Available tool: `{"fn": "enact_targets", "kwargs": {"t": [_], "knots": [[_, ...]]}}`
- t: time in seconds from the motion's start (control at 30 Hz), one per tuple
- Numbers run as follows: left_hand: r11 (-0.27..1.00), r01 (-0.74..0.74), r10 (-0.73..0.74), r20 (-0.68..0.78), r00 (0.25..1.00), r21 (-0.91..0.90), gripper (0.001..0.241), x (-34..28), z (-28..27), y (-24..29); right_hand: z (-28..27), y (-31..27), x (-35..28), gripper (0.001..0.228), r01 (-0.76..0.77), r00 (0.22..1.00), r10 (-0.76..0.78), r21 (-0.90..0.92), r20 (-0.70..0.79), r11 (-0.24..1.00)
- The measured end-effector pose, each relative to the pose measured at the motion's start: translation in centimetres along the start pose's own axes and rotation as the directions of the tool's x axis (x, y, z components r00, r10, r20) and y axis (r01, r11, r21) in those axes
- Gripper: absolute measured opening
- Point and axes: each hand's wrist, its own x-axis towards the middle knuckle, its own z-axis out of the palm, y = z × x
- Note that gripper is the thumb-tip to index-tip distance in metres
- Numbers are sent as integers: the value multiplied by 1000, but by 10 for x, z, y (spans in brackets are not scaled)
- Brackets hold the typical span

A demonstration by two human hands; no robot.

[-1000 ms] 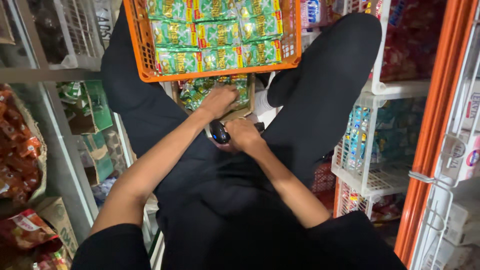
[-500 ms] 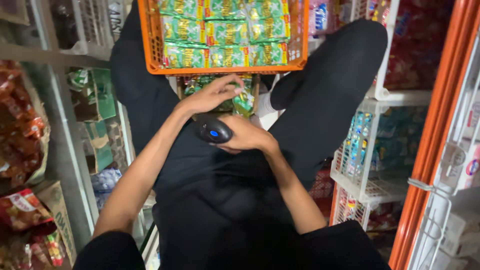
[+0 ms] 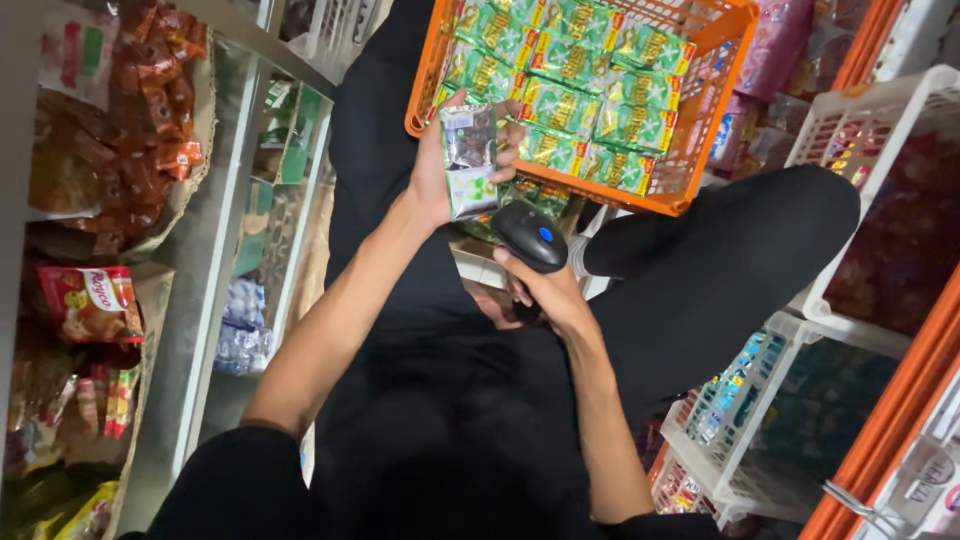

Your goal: The person, while sitting on the floor, takes individual packets of instant coffee from an orange plastic basket and scans them one at a time using a handheld barcode scanner before placing them into a cardboard box.

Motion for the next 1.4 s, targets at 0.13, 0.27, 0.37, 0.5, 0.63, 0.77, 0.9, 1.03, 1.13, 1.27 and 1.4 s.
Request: {"fn": "enact_targets", "kwargs": {"t": [0.13, 0.27, 0.37, 0.5, 0.63, 0.77, 0.9, 1.03, 1.13, 1.27, 1.4], "knots": [[997, 19, -9, -138, 990, 75, 60, 7, -7, 1, 2, 2, 1, 30, 100, 994, -103, 105, 25, 989], [994, 97, -94, -58, 994, 50, 56, 11, -16, -10, 2, -1, 2, 36, 173, 977, -203, 304, 69, 937], [955, 125, -108, -78, 991, 271, 59, 16, -20, -18, 4, -7, 4, 35, 138, 986, -164, 399, 31, 907], [949, 147, -117, -122, 986, 279, 58, 21, -25, -25, 5, -15, 4, 39, 141, 987, -159, 408, 10, 902], [955, 166, -148, -90, 985, 246, 57, 24, -28, -22, 1, -15, 8, 39, 118, 991, -135, 425, 9, 897], [936, 217, -157, -221, 962, 278, 61, 29, -23, -18, -1, -16, 10, 40, 160, 983, -182, 430, 10, 888], [935, 227, -169, -222, 960, 272, 65, 29, -17, -19, -4, -13, 13, 39, 118, 991, -133, 425, 6, 897], [951, 256, -185, -344, 920, 174, 64, 35, -12, -23, -9, -10, 15, 40, 132, 991, -128, 347, -33, 928], [950, 239, -210, -153, 966, 202, 66, 35, -14, -25, -11, -5, 19, 43, 114, 993, -114, 379, -24, 918], [923, 282, -226, -225, 948, 263, 57, 37, -24, -28, -16, -3, 20, 46, 137, 990, -138, 355, -23, 925], [939, 299, -279, -131, 951, 169, 56, 38, -29, -31, -18, -7, 19, 35, 113, 993, -95, 358, -67, 927]]}}
